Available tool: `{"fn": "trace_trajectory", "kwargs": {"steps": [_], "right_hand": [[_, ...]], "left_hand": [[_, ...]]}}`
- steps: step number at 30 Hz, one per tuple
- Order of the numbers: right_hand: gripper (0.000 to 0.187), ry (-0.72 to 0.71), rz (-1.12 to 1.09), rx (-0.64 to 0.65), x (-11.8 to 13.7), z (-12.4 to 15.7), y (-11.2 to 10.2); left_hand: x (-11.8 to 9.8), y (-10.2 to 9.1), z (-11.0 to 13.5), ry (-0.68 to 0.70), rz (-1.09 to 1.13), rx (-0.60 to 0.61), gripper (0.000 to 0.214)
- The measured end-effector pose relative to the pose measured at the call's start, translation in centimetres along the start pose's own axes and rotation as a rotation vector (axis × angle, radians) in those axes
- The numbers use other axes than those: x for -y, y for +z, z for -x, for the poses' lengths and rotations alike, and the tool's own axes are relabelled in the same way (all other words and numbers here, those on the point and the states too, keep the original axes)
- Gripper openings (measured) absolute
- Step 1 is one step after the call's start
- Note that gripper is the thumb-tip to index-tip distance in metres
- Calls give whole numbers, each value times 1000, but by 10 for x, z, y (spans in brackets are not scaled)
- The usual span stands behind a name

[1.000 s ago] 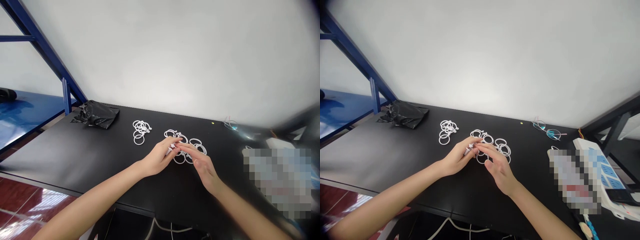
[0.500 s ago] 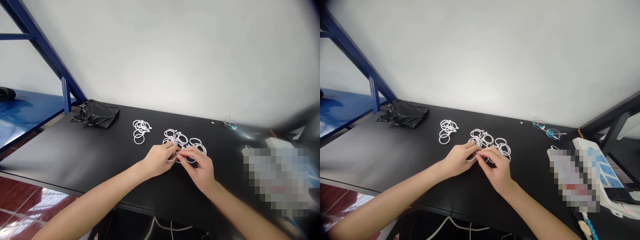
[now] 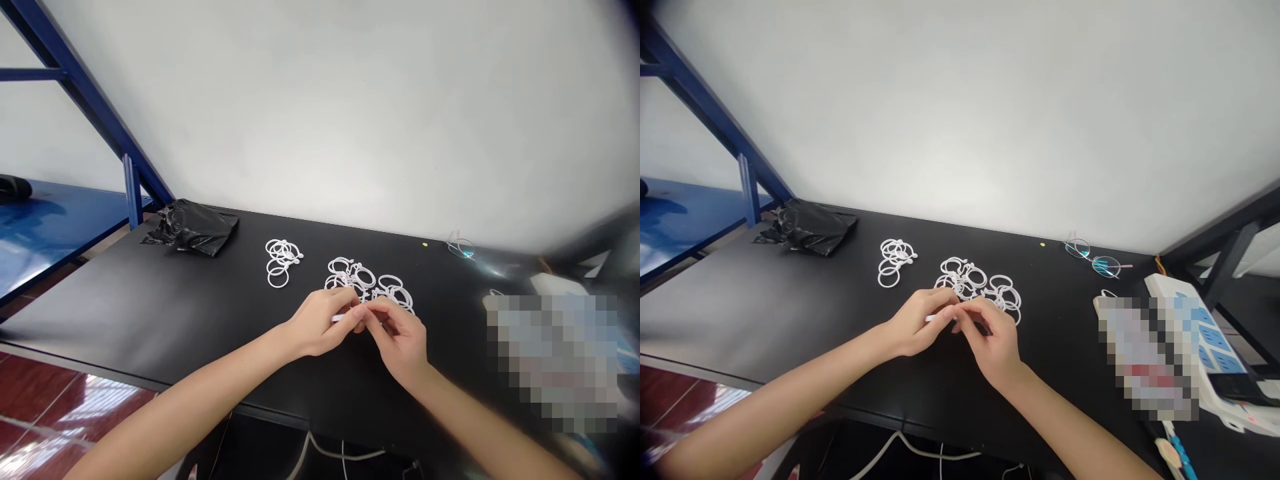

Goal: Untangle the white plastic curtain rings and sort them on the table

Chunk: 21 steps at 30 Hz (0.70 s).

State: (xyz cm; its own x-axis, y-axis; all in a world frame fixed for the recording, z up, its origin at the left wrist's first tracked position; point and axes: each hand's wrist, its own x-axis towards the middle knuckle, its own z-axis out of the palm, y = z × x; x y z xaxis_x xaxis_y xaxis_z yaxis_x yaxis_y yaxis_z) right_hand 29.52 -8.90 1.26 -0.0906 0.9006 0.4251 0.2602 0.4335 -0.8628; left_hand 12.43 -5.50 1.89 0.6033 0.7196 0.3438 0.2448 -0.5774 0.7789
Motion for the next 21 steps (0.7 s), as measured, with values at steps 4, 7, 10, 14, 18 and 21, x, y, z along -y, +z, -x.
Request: {"fn": "trace_trajectory", "kwargs": {"steps": [4, 7, 10, 14, 18, 21], "right_hand": [[16, 249, -235, 9, 1, -5, 2], [22, 378, -362, 39, -2, -8, 1], [19, 434, -434, 64, -4, -9, 0], [17, 406, -419, 40, -2, -9, -2], [16, 372, -396, 44, 0, -8, -2], [15, 375, -400, 58, 0, -9, -1]], "left_hand": [[6, 2, 1, -6, -91, -60, 41], [7, 1, 2, -13, -151, -57, 38], [5, 0, 1, -37, -164, -40, 34], [4, 1, -1, -53, -80, -85, 31], [3, 1, -4, -64, 27, -111, 41], [1, 1, -5, -84, 79, -107, 41]]}}
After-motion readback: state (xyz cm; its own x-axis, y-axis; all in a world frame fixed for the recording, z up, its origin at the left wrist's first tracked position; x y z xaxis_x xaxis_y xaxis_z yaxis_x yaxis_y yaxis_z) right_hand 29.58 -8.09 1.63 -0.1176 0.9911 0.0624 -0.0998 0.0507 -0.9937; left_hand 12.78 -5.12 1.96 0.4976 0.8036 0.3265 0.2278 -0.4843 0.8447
